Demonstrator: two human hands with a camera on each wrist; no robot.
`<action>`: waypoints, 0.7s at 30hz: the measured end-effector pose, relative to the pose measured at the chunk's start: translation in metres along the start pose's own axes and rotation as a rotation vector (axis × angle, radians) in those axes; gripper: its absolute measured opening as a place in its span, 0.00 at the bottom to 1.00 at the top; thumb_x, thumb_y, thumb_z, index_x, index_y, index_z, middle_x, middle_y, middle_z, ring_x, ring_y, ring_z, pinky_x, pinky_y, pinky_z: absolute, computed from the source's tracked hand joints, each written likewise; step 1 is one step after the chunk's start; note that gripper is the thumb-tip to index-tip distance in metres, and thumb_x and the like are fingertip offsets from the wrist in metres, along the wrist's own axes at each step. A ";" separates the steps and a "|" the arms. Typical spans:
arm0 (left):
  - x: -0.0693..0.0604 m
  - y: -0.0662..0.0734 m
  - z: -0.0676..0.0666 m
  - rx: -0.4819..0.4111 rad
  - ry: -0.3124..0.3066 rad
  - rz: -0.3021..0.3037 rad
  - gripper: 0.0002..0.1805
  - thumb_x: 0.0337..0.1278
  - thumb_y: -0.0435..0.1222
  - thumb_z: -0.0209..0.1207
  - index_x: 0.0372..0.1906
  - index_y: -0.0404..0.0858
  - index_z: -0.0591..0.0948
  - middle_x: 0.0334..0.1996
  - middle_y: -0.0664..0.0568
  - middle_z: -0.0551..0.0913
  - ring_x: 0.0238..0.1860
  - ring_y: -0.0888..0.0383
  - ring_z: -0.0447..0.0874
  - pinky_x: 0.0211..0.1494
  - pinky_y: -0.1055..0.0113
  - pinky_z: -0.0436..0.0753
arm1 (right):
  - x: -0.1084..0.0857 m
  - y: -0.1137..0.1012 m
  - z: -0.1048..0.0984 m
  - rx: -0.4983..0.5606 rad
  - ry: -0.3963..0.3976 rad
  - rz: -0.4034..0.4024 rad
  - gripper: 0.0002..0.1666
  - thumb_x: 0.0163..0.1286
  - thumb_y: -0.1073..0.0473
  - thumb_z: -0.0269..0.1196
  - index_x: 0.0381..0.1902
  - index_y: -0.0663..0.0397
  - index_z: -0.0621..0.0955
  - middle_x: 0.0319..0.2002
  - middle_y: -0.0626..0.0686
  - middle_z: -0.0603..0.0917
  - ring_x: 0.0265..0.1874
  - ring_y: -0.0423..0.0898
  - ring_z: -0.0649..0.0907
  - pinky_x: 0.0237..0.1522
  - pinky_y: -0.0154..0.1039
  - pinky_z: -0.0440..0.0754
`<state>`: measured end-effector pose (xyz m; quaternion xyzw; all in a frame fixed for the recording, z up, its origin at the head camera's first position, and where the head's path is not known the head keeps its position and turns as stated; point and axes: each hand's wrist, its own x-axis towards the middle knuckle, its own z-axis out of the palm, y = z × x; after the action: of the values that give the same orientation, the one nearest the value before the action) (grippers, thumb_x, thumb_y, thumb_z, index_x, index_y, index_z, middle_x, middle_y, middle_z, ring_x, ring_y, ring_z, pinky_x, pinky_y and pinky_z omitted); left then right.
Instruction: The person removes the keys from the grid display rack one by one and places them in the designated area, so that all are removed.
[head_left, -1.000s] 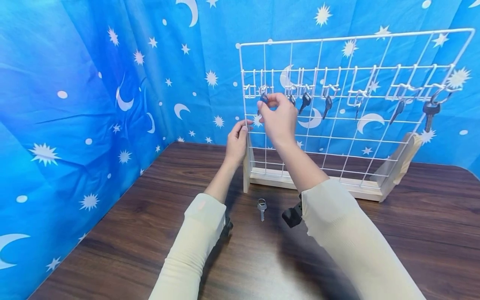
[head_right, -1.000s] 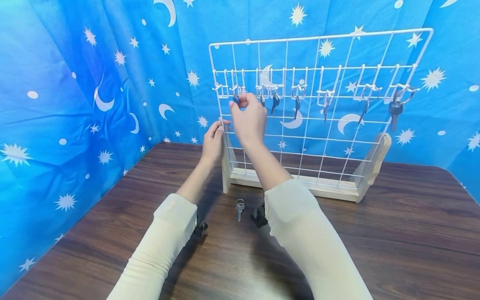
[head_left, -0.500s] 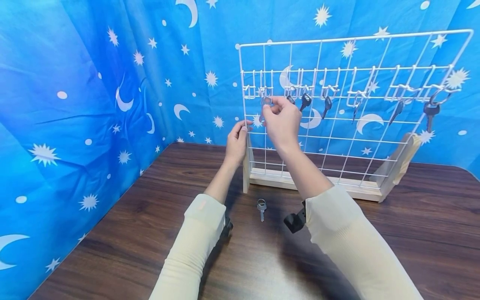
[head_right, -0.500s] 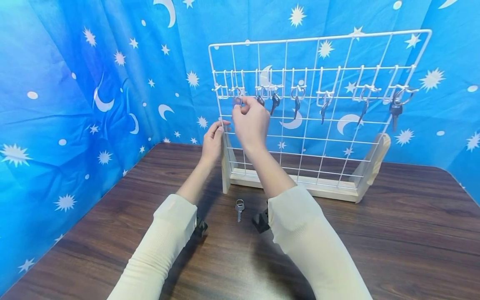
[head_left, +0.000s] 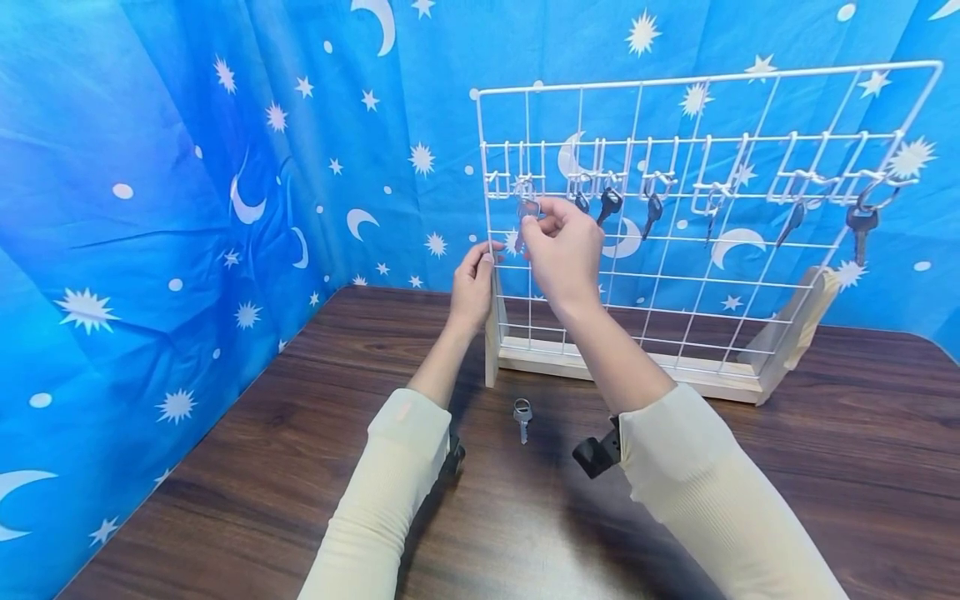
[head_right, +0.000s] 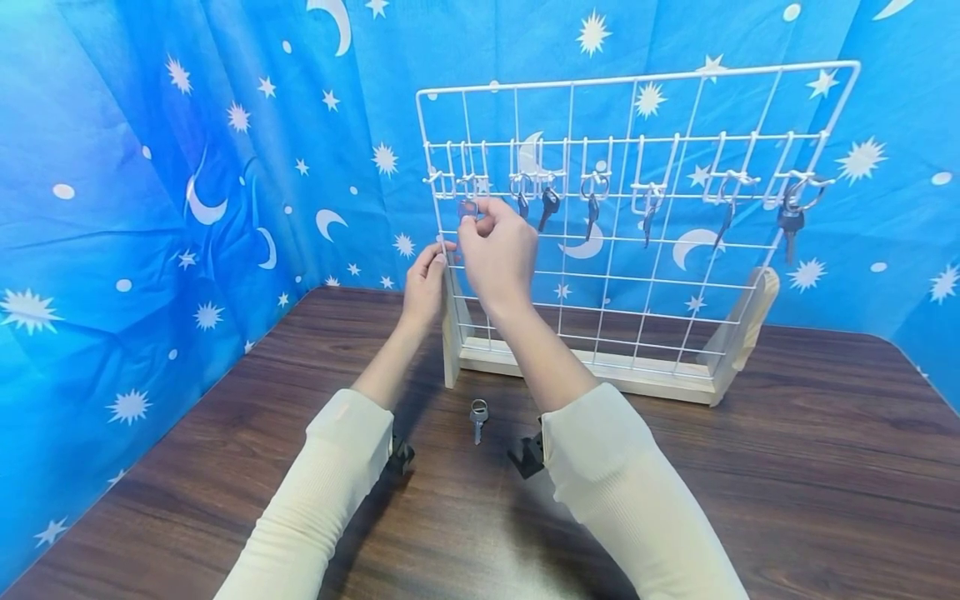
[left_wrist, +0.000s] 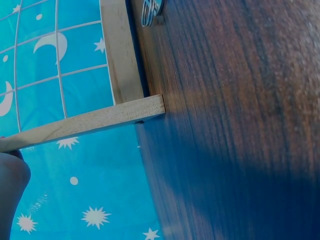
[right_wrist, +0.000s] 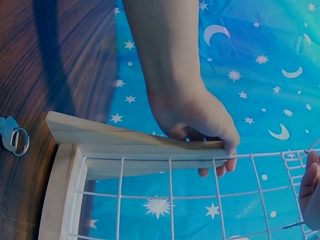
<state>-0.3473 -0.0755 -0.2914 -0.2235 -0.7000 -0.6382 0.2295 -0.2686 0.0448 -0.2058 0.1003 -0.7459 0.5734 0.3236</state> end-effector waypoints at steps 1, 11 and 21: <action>0.001 -0.004 0.000 0.002 0.004 0.002 0.15 0.70 0.31 0.40 0.51 0.28 0.74 0.49 0.35 0.76 0.51 0.50 0.76 0.55 0.65 0.71 | 0.000 -0.001 0.000 0.003 0.000 -0.005 0.15 0.66 0.61 0.57 0.49 0.61 0.80 0.27 0.57 0.83 0.21 0.45 0.81 0.20 0.27 0.73; -0.007 0.023 0.000 0.024 -0.007 0.004 0.15 0.69 0.28 0.40 0.50 0.24 0.73 0.48 0.32 0.76 0.51 0.45 0.76 0.54 0.64 0.72 | -0.005 -0.008 -0.006 0.015 0.013 -0.048 0.12 0.65 0.63 0.57 0.44 0.61 0.82 0.23 0.56 0.82 0.17 0.42 0.79 0.17 0.28 0.72; -0.008 0.024 0.000 0.023 -0.008 0.015 0.16 0.69 0.28 0.40 0.51 0.22 0.73 0.46 0.32 0.77 0.51 0.44 0.75 0.54 0.63 0.72 | -0.015 -0.003 -0.015 0.024 -0.022 -0.039 0.11 0.65 0.63 0.58 0.42 0.62 0.82 0.22 0.57 0.81 0.20 0.48 0.81 0.17 0.28 0.72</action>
<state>-0.3268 -0.0741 -0.2775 -0.2284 -0.7067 -0.6274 0.2341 -0.2497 0.0543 -0.2100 0.1250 -0.7404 0.5748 0.3252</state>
